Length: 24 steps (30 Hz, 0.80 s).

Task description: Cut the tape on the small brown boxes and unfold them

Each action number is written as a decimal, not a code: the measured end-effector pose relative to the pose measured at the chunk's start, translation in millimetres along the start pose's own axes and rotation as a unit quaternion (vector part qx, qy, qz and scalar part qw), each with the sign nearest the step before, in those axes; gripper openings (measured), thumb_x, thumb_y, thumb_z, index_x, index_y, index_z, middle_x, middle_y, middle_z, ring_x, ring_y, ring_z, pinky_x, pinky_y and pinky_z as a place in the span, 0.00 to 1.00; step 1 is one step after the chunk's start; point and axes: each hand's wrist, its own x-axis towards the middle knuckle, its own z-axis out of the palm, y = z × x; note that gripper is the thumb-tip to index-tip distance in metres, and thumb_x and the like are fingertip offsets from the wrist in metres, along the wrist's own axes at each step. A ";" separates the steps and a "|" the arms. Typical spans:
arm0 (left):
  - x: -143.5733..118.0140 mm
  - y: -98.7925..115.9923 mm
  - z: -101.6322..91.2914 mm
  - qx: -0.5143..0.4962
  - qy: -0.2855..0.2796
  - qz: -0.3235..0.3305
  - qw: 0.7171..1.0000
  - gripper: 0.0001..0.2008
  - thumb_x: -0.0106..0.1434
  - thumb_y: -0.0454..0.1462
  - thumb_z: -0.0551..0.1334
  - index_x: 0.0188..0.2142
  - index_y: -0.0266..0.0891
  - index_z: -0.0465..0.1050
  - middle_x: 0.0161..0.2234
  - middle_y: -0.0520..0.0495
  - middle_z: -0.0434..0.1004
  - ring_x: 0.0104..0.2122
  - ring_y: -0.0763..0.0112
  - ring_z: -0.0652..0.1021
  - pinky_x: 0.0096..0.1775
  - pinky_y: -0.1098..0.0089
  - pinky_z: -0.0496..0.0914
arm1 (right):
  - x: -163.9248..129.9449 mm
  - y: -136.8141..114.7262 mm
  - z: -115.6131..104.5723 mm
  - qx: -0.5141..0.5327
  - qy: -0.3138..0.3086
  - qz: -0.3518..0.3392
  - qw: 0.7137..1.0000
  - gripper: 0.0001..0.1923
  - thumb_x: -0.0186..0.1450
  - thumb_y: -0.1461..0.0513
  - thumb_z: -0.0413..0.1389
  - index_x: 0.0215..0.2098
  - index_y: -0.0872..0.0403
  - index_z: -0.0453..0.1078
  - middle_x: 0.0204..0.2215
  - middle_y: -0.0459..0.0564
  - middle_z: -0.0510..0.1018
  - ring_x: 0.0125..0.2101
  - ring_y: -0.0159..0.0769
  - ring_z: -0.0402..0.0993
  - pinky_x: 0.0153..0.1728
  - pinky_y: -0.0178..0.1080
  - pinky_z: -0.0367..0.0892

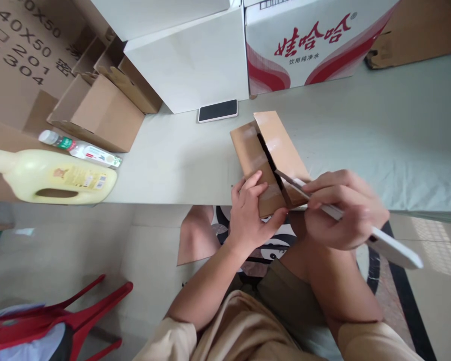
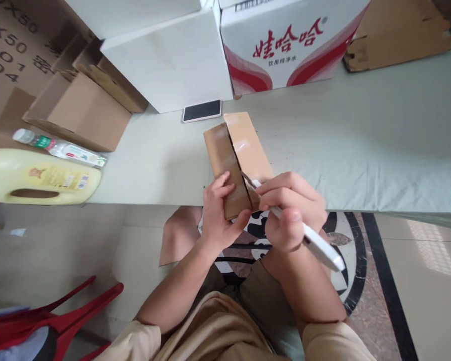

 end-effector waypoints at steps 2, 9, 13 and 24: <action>-1.3 0.8 -3.0 -0.004 -0.001 -0.012 1.000 0.25 0.71 0.53 0.61 0.58 0.40 0.63 0.62 0.31 0.75 0.64 0.50 0.75 0.62 0.47 0.71 | 0.8 2.6 -0.7 -0.045 0.012 0.039 0.998 0.34 0.78 0.53 0.29 0.20 0.50 0.63 0.22 0.52 0.68 0.25 0.40 0.71 0.27 0.46 0.64; -10.5 -16.3 -20.6 -0.037 -0.014 -0.031 0.999 0.29 0.69 0.54 0.63 0.61 0.40 0.63 0.64 0.30 0.71 0.65 0.49 0.74 0.61 0.49 0.73 | 13.2 19.8 4.0 -0.072 0.146 0.105 0.981 0.39 0.76 0.49 0.20 0.20 0.49 0.62 0.22 0.51 0.58 0.28 0.41 0.67 0.31 0.47 0.65; -28.2 -46.6 -29.3 -0.071 -0.004 -0.015 0.997 0.34 0.69 0.58 0.59 0.66 0.43 0.60 0.66 0.30 0.69 0.66 0.47 0.73 0.63 0.47 0.72 | 11.6 39.8 1.0 -0.157 0.150 0.108 0.970 0.42 0.75 0.42 0.20 0.20 0.48 0.63 0.17 0.48 0.55 0.23 0.39 0.63 0.28 0.46 0.60; -67.5 -87.7 -48.6 -0.339 0.140 -0.385 0.847 0.31 0.57 0.63 0.68 0.49 0.44 0.79 0.53 0.40 0.82 0.52 0.57 0.81 0.48 0.64 0.77 | -8.3 86.7 6.8 -0.265 -0.102 0.223 0.932 0.11 0.65 0.56 0.55 0.41 0.53 0.74 0.42 0.57 0.73 0.44 0.46 0.74 0.48 0.53 0.71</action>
